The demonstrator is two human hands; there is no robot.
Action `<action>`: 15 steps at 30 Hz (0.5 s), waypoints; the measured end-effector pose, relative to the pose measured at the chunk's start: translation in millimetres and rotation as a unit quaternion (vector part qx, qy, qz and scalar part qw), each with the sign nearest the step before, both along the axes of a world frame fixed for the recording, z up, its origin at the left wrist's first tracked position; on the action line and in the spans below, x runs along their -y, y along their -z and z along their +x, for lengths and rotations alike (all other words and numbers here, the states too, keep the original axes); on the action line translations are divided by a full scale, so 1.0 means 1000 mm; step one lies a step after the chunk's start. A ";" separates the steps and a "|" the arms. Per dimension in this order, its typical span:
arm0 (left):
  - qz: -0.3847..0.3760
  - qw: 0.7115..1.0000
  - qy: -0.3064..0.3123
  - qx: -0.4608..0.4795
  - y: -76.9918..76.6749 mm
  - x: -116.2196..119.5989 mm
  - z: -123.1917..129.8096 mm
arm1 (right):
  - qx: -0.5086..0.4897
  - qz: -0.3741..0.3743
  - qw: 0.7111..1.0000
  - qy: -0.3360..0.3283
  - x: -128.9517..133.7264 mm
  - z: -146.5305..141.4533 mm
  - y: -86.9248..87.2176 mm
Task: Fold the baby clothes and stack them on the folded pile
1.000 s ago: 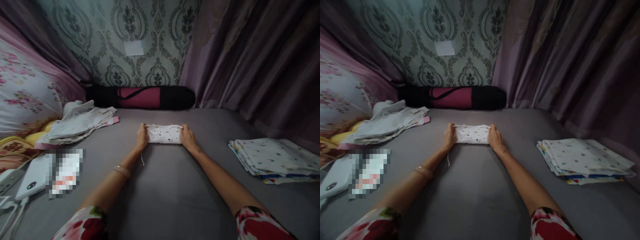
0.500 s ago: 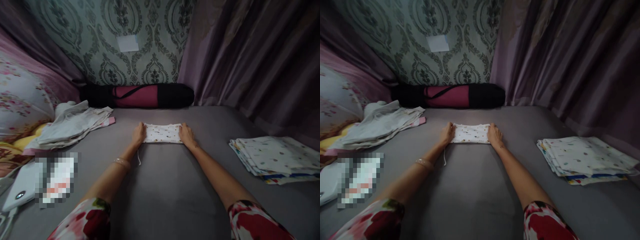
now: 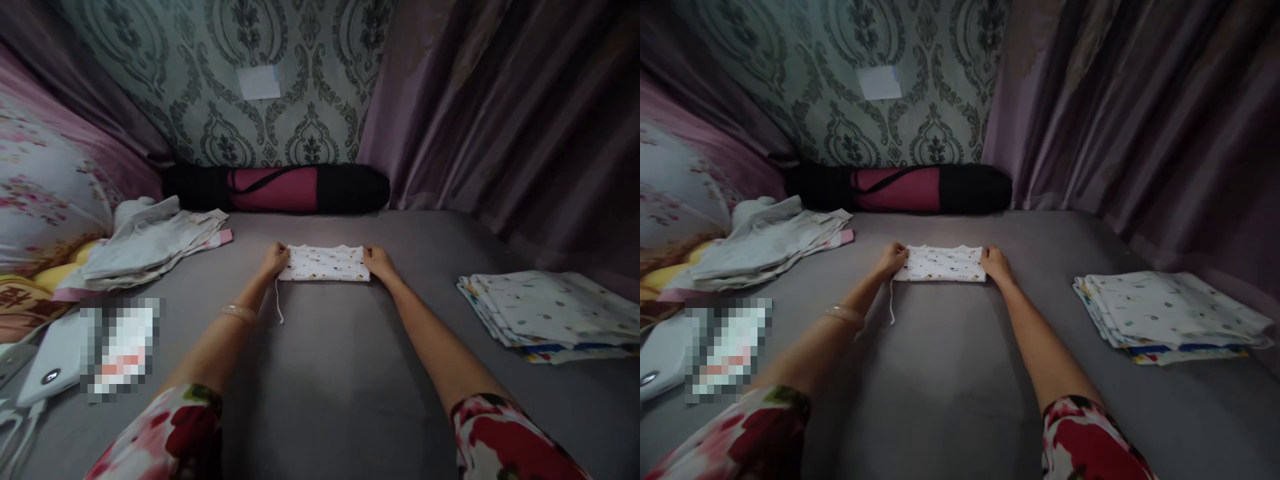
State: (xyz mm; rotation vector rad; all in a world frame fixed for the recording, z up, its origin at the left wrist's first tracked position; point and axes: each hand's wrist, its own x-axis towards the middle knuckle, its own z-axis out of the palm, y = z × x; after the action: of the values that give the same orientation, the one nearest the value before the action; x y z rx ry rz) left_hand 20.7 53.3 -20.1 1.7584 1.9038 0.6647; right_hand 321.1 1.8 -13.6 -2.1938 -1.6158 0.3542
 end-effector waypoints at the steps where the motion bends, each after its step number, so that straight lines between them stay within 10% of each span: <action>1: -0.011 1.000 -0.006 0.006 -0.003 0.000 -0.003 | -0.013 -0.007 1.000 -0.012 0.000 0.005 -0.001; 5: 0.089 0.995 -0.010 -0.034 -0.015 0.017 -0.002 | 0.009 0.027 1.000 -0.004 0.008 0.004 -0.012; 8: 0.205 0.970 0.096 -0.091 -0.020 0.042 0.024 | 0.074 0.128 0.987 -0.068 0.021 -0.028 -0.019; 11: 0.215 0.945 0.212 -0.128 -0.019 0.060 0.058 | 0.115 0.138 0.956 -0.233 0.031 -0.069 -0.020; 15: 0.165 0.944 0.224 -0.176 -0.010 0.061 0.075 | 0.132 0.081 0.943 -0.295 0.032 -0.099 -0.013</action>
State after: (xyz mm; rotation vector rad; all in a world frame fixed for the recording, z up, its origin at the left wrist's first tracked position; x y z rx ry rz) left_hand 95.3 -7.8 -10.1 2.5659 1.5604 0.5453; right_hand 222.2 -30.0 -1.0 -1.6478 -2.3508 0.0768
